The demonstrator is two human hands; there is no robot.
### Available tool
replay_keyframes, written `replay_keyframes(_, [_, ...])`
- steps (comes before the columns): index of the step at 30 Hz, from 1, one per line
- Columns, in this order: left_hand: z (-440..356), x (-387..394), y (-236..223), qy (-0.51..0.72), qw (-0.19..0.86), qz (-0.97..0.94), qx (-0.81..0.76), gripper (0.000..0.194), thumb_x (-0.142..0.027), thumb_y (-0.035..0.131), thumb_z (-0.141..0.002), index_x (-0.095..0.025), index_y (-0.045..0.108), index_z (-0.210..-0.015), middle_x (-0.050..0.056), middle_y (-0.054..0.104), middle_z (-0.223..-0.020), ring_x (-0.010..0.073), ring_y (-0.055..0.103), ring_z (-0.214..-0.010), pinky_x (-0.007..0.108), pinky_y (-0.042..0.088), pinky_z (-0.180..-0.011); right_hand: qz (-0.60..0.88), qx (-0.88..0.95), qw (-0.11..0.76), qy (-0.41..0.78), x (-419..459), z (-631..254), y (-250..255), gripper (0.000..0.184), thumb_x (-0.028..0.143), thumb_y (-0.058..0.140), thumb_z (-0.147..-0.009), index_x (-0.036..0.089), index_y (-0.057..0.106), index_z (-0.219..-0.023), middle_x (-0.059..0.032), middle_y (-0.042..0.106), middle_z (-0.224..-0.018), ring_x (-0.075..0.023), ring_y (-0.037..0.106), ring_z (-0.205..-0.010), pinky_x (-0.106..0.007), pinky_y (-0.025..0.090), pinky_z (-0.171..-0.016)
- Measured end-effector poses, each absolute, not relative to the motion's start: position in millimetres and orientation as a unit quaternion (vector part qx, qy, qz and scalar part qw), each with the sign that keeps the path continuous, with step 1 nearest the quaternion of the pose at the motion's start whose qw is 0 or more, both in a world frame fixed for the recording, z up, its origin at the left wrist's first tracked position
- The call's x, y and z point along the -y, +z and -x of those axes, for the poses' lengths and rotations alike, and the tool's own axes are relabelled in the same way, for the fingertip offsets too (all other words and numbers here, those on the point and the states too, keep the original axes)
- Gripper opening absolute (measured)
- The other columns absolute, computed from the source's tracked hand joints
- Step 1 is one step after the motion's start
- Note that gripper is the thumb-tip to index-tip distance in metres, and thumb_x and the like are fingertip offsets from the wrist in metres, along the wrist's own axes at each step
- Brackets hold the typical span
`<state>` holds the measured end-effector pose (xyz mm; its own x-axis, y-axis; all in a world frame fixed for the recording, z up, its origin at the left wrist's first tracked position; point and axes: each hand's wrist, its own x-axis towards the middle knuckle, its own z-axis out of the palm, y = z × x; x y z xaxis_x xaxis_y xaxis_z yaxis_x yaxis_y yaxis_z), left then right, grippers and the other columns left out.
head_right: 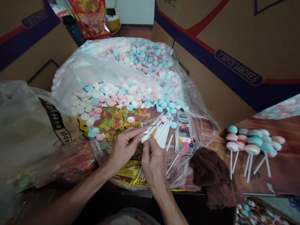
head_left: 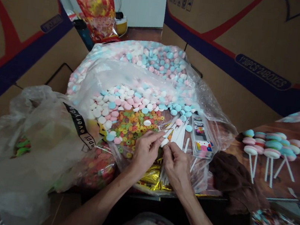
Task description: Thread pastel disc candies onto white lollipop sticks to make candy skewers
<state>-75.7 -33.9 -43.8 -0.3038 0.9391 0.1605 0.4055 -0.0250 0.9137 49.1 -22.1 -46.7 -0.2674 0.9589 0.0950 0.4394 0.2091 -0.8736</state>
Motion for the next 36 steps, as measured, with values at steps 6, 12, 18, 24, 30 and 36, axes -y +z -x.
replay_keyframes(6, [89.2,11.5,-22.3,0.430,0.244,-0.597,-0.631,0.029,-0.024,0.049,-0.094,-0.020,0.071,-0.113,0.007,0.073,-0.108,0.0205,0.066,-0.098,0.034,0.052,-0.088,0.521,0.697,0.337,0.359,14.5,-63.1,-49.5,0.029,0.034,0.046,-0.095,0.020,0.053,-0.071,0.0051,0.043,-0.056,-0.0104,0.039,-0.050,-0.023,0.029,-0.050])
replay_keyframes(12, [100.0,-29.1,-17.3,0.136,0.004,-0.689,-0.712,0.031,-0.012,0.046,-0.090,-0.019,0.070,-0.107,0.015,0.066,-0.103,0.0311,0.052,-0.105,0.043,0.043,-0.088,0.544,0.711,0.330,0.300,13.4,-76.2,-53.1,0.029,0.034,0.046,-0.095,0.019,0.058,-0.073,0.0048,0.044,-0.053,-0.0110,0.041,-0.047,-0.023,0.028,-0.049])
replay_keyframes(18, [96.9,-27.3,-27.4,0.100,-0.021,-0.710,-0.696,0.030,-0.012,0.043,-0.091,-0.017,0.066,-0.109,0.016,0.063,-0.108,0.0319,0.049,-0.104,0.045,0.042,-0.086,0.527,0.733,0.339,0.265,18.6,-70.5,-51.7,0.028,0.030,0.044,-0.096,0.019,0.059,-0.075,0.0048,0.046,-0.053,-0.0109,0.044,-0.046,-0.023,0.030,-0.051])
replay_keyframes(24, [102.0,-28.8,-29.3,0.207,0.004,-0.703,-0.680,0.018,-0.017,0.050,-0.090,-0.019,0.067,-0.095,0.010,0.068,-0.100,0.0295,0.053,-0.101,0.045,0.042,-0.090,0.523,0.722,0.350,0.286,18.4,-70.6,-54.6,0.027,0.031,0.046,-0.096,0.018,0.062,-0.078,0.0046,0.048,-0.056,-0.0103,0.045,-0.049,-0.022,0.032,-0.053])
replay_keyframes(30, [105.9,-30.6,-37.8,0.477,0.264,-0.556,-0.628,0.027,-0.019,0.061,-0.081,-0.017,0.066,-0.107,0.005,0.070,-0.090,0.0182,0.065,-0.079,0.033,0.052,-0.075,0.510,0.692,0.367,0.356,18.7,-73.2,-59.3,0.029,0.035,0.048,-0.096,0.016,0.067,-0.085,0.0052,0.043,-0.058,-0.0097,0.041,-0.050,-0.022,0.033,-0.052])
replay_keyframes(36, [106.1,-20.5,-37.7,0.561,0.466,-0.424,-0.538,0.020,-0.024,0.072,-0.069,-0.015,0.070,-0.087,0.002,0.072,-0.082,0.0154,0.067,-0.076,0.030,0.055,-0.075,0.495,0.692,0.365,0.377,20.3,-72.5,-57.2,0.028,0.035,0.051,-0.095,0.015,0.071,-0.093,0.0047,0.047,-0.059,-0.0095,0.042,-0.052,-0.021,0.034,-0.052])
